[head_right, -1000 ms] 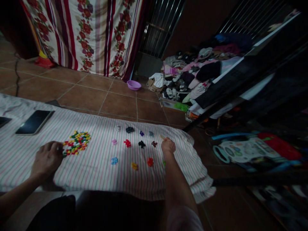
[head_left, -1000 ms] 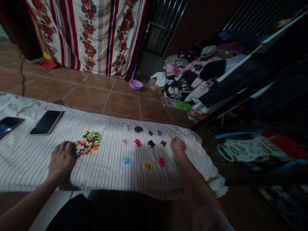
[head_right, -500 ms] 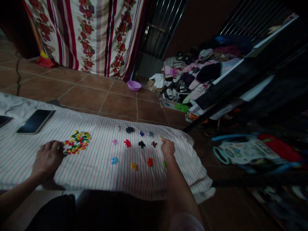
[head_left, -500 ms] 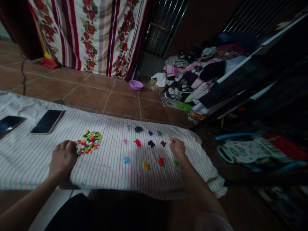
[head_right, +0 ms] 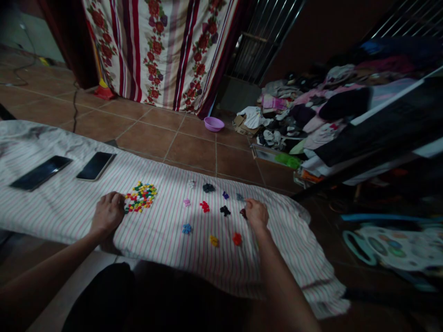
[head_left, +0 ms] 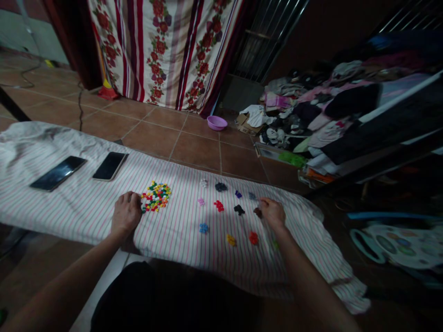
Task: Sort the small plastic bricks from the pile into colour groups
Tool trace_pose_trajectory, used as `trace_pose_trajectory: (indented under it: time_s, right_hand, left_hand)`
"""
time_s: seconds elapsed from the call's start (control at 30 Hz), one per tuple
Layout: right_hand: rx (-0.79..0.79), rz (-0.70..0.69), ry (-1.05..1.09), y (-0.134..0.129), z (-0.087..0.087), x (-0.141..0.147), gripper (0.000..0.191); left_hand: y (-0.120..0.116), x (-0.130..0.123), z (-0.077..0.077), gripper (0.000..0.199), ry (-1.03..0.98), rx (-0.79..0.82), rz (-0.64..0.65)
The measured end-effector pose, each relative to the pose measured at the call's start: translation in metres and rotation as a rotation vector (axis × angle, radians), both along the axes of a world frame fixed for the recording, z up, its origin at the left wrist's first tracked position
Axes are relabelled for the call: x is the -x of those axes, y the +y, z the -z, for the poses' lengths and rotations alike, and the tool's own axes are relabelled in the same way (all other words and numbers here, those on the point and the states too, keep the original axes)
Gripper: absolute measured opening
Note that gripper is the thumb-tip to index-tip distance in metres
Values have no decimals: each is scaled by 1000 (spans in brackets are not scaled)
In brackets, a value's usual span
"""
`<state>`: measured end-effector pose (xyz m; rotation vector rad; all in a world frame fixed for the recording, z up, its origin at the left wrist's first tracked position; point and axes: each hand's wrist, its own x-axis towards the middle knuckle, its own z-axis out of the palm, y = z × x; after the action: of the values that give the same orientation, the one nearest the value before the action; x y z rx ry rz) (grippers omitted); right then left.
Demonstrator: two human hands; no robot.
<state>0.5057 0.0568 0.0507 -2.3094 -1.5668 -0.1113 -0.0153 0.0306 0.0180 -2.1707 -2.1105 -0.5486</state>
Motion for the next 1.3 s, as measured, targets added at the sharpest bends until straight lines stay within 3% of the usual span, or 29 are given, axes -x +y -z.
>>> trace_pose_trajectory:
  time_s: [0.27,0.6,0.97,1.3]
  right_hand:
    - [-61,-338,31,24,-12,97,32]
    - [-48,-812,180,28,6,233,31]
    - [91,-915,137,48,-6,339,29]
    - [263,-909,6,60,-5,369,29]
  left_hand:
    - [1,0,3,25,-21,-12,-13]
    - [-2,-2,-2,25,-38,5,-24]
    - [-1,-3,-3,23,-32,6,-18]
    - [0,-2,2,21,-1,0,-28]
